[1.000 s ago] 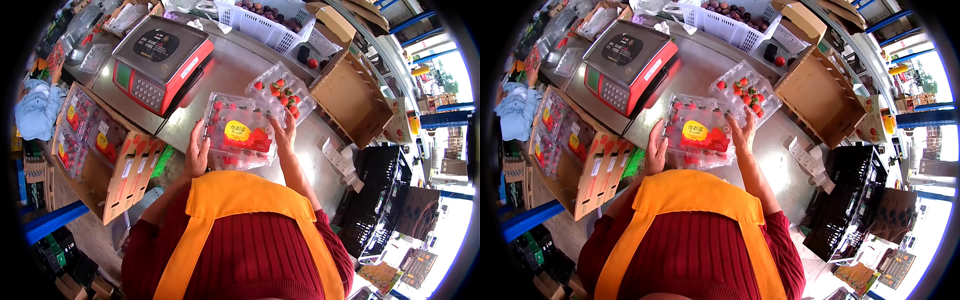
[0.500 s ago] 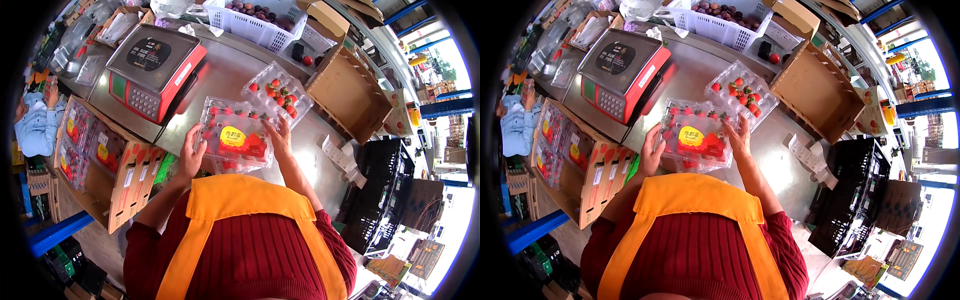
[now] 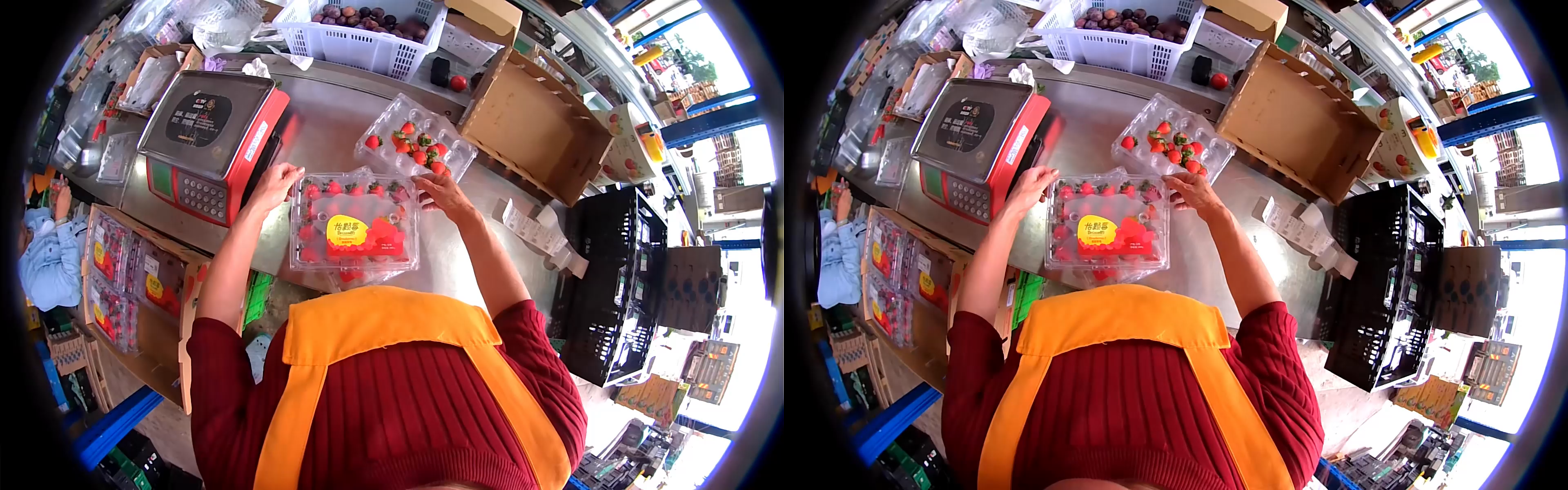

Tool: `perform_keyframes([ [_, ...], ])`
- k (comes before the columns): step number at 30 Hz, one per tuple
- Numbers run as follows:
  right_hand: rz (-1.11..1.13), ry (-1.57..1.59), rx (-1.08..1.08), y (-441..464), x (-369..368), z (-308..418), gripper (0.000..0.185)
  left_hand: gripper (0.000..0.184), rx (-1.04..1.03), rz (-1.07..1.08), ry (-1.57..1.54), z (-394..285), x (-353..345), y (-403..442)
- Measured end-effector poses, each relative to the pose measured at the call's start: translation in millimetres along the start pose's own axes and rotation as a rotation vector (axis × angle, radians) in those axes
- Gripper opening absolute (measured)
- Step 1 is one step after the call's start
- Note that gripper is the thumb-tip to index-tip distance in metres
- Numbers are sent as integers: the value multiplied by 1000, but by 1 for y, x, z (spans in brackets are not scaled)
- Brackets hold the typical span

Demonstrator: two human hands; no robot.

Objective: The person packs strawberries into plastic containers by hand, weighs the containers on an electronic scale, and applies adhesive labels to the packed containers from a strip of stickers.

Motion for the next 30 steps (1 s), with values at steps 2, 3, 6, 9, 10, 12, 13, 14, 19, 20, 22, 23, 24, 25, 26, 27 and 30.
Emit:
perform_keyframes([
  [2,47,-111,78,4,0,5,29,36,3,19,-74,3,2,-6],
  [3,48,-207,99,6,-2,9,30,35,-18,-19,-24,6,1,-4],
  [6,61,-446,160,7,-4,24,33,33,-115,-171,202,10,-5,-1],
  [9,114,-594,123,8,-6,32,35,36,-74,-233,268,19,-12,7],
  [10,119,-656,192,10,-6,31,36,37,-68,-242,271,23,-13,9],
  [12,127,-779,336,18,-7,18,40,39,-57,-265,277,24,-16,9],
  [13,95,-719,249,21,-7,7,41,40,-60,-279,253,25,-16,9],
  [14,64,-661,164,24,-9,0,43,41,-63,-294,228,27,-18,10],
  [19,59,-203,-1,6,0,1,45,39,-73,-377,-115,38,-19,3],
  [20,33,-163,-26,-3,2,9,47,40,23,-360,-259,29,-17,-17],
  [22,49,-172,-43,-22,9,17,51,38,49,-268,-313,28,-15,-60],
  [23,146,-209,-35,-32,13,10,45,38,59,-226,-341,33,-18,-80],
  [24,238,-162,-49,-49,10,6,42,34,58,-185,-348,41,-26,-100],
  [25,352,-126,-76,-68,5,1,40,30,58,-147,-352,54,-35,-119],
  [26,426,-110,-168,-86,-1,-5,42,24,-102,-143,-314,86,-47,-119],
  [27,503,-46,-209,-97,-5,-22,41,22,25,-100,-414,82,-56,-142],
  [30,512,57,-118,-111,-25,-22,25,23,19,-158,-672,101,-74,-148],
])
Point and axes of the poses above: each hand's wrist, its own y-axis towards the middle knuckle, its own x-axis out of the back of the hand, z = x × y, the point moved 3 cm from there along y, towards the middle knuckle, and after that the axes turned 10 degrees about x, right-handed, at the moved point
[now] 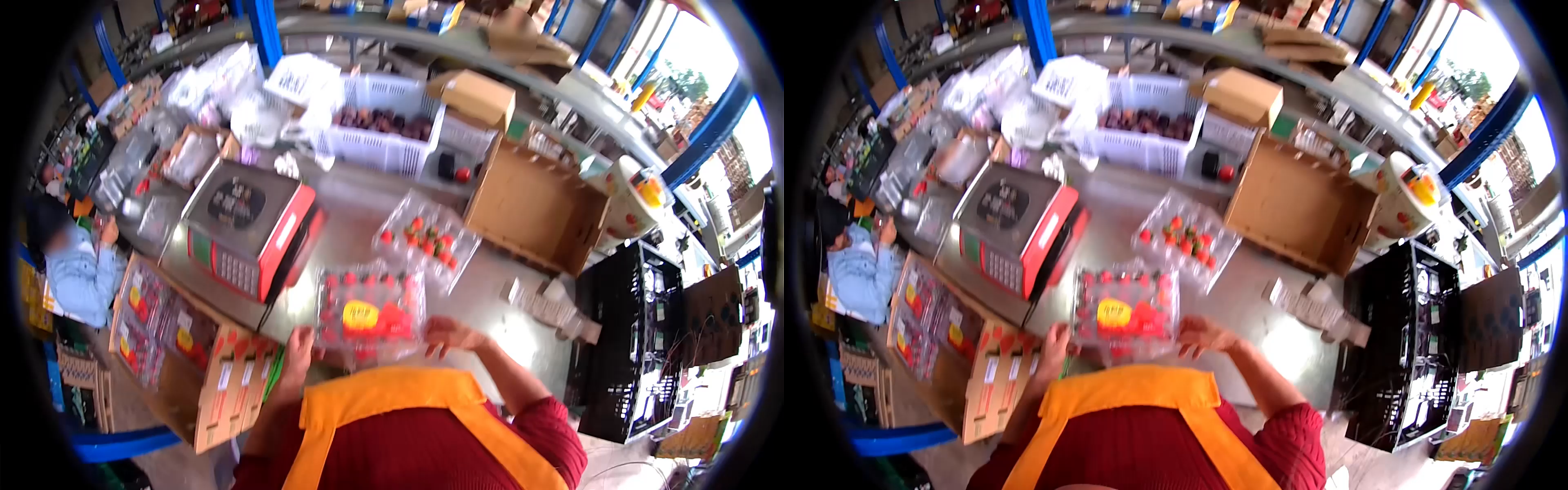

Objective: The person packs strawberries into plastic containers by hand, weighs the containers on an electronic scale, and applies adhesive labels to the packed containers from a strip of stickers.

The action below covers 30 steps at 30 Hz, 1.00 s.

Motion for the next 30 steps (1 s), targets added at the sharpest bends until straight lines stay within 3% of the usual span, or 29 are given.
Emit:
perform_keyframes([
  [1,-28,-50,33,1,-2,2,24,25,106,-17,-6,2,-1,-4],
  [5,-115,-158,13,-11,-18,22,28,23,192,-26,-75,0,-6,-13],
  [9,-171,-190,41,-5,-18,10,31,19,99,-98,-22,4,-17,-18],
  [10,-206,-117,34,-4,-17,6,32,18,176,-143,-33,6,-17,-16],
  [17,-358,-470,153,-3,-27,1,34,17,115,-172,-75,28,-14,-2],
  [21,-228,-367,286,2,-27,-9,36,12,-75,-95,-72,-26,-19,-23],
  [24,-256,-398,184,16,-54,49,34,11,-245,-192,-194,-75,-6,-22],
  [25,-245,-379,286,37,-56,58,32,11,-295,-213,-251,-95,2,-17],
  [28,-224,-342,369,112,-77,110,29,23,-495,-328,-421,-141,51,25],
  [30,-203,-61,468,165,-107,144,28,37,-554,-412,-513,-175,75,36],
])
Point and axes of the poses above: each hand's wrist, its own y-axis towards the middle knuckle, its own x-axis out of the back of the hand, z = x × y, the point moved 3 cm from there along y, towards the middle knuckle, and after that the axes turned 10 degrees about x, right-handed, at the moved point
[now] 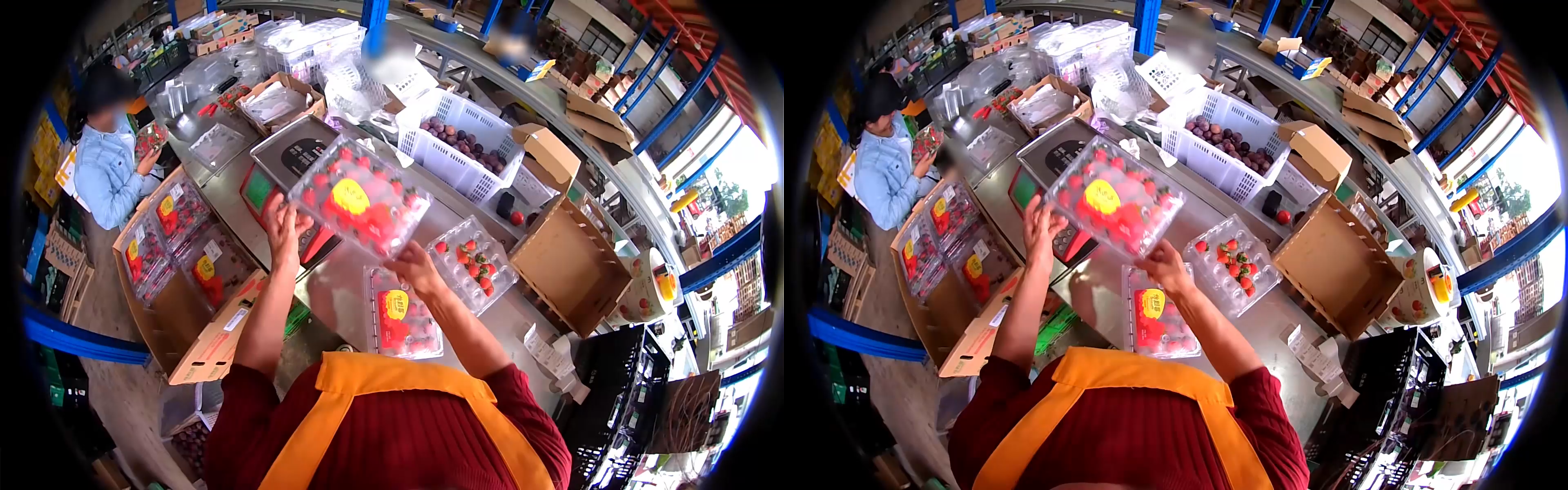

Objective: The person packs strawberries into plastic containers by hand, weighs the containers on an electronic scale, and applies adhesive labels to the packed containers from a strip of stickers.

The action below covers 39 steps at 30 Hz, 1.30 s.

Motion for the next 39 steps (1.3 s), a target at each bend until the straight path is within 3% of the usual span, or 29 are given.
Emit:
perform_keyframes([
  [2,-30,149,-138,55,-23,-14,28,49,-30,49,-103,-19,3,13],
  [5,-89,-6,-144,104,-48,-30,31,49,-6,163,-35,-21,18,3],
  [8,-23,-50,-144,103,-63,-6,37,35,132,151,20,2,48,-28],
  [9,70,-47,-175,100,-57,-15,46,31,161,141,40,16,61,-41],
  [11,18,11,-320,77,-50,-10,52,23,228,109,58,55,90,-66],
  [17,-280,141,-403,63,9,-65,40,18,576,219,137,127,121,-133],
  [19,-239,189,-375,76,10,-65,36,18,637,326,169,137,114,-136],
  [22,-237,189,-316,105,0,-50,46,18,677,425,186,126,96,-125],
  [27,-248,72,-229,145,-28,-8,60,18,598,392,216,110,102,-107],
  [31,-213,-39,-268,178,-19,-25,48,16,559,379,233,106,116,-104],
  [32,-341,-51,-238,190,-33,-16,43,16,581,406,235,107,112,-106],
  [35,-379,21,-262,187,-21,-23,34,15,558,467,289,109,106,-100],
  [39,-521,85,-144,129,-21,38,42,16,584,592,317,120,85,-92],
])
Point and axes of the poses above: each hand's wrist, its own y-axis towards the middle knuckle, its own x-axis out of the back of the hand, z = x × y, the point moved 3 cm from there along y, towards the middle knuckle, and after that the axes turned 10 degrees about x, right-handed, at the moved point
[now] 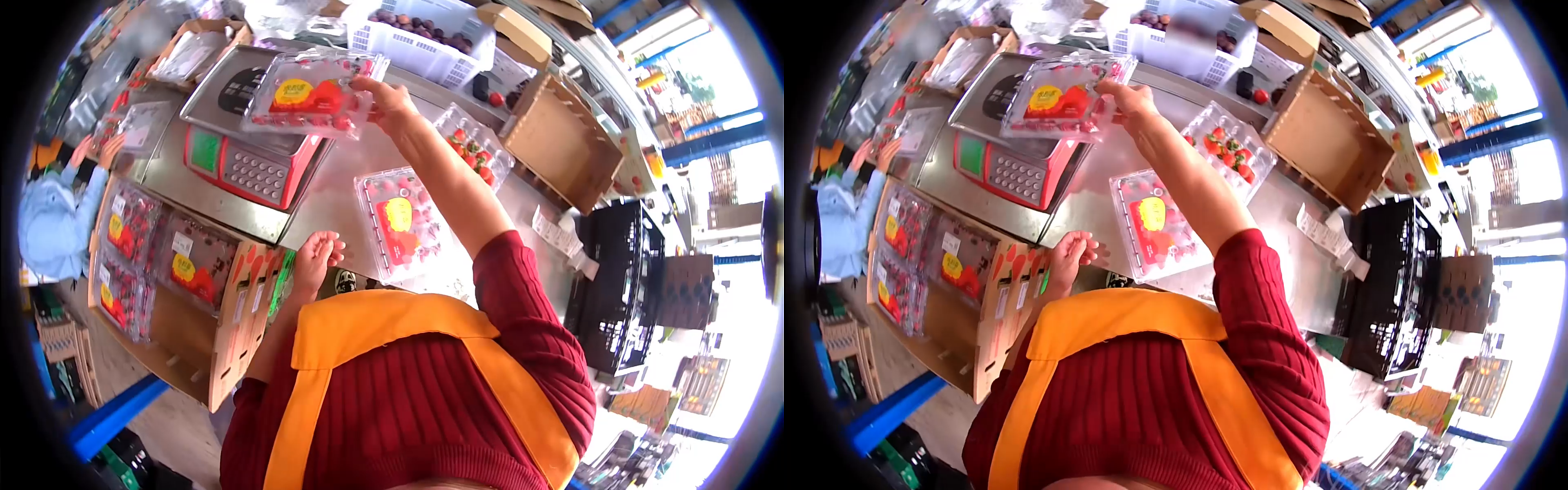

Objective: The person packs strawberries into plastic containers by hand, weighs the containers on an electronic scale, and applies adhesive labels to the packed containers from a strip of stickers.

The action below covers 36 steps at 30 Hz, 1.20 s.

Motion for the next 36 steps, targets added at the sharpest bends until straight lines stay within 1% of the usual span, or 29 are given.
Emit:
perform_keyframes([
  [1,48,-16,63,-21,14,13,38,18,37,50,5,0,-3,7],
  [3,29,-24,107,-47,63,9,39,26,66,78,53,2,-10,21],
  [4,0,57,75,-68,88,4,40,31,82,92,74,3,-14,27],
  [6,-131,232,103,-123,128,-7,36,43,244,121,123,0,-31,32],
  [7,-137,330,160,-134,166,-41,35,48,323,131,150,-1,-38,35],
  [9,-298,504,97,-193,209,-63,33,56,351,178,199,8,-48,45],
  [10,-274,473,98,-193,231,-83,33,59,360,179,208,12,-49,46],
  [11,-329,522,110,-222,252,-99,34,56,345,155,216,10,-54,47],
  [12,-387,498,95,-254,275,-109,35,52,313,131,261,12,-56,50],
  [13,-458,522,134,-281,300,-126,35,49,315,142,289,19,-54,55],
  [14,-459,524,149,-310,307,-122,36,45,318,158,316,30,-50,64],
  [16,-621,565,105,-353,347,-157,36,39,214,169,324,53,-39,80],
  [18,-702,658,22,-377,376,-184,36,34,313,109,229,22,-63,55],
  [20,-801,452,41,-378,395,-199,35,33,367,59,256,19,-68,52],
  [22,-679,79,-171,-371,416,-197,41,34,355,20,235,23,-72,47],
  [24,-510,-351,-404,-357,438,-161,49,35,371,-63,163,33,-78,37],
  [26,-449,-901,-399,-340,488,-147,54,34,369,-140,76,45,-88,27],
  [27,-600,-701,-324,-333,518,-147,57,31,412,-110,45,47,-99,21],
  [28,-737,-499,-244,-325,545,-149,59,30,394,-120,8,55,-108,19],
  [30,-916,10,-130,-305,570,-141,59,32,411,-186,-17,72,-123,14],
  [32,-898,241,-165,-274,586,-149,57,33,456,-181,-109,71,-151,4],
  [33,-911,448,-146,-258,593,-158,48,37,490,-177,-145,73,-156,2],
  [36,-994,612,3,-230,607,-166,41,42,462,-297,-200,72,-161,-9],
])
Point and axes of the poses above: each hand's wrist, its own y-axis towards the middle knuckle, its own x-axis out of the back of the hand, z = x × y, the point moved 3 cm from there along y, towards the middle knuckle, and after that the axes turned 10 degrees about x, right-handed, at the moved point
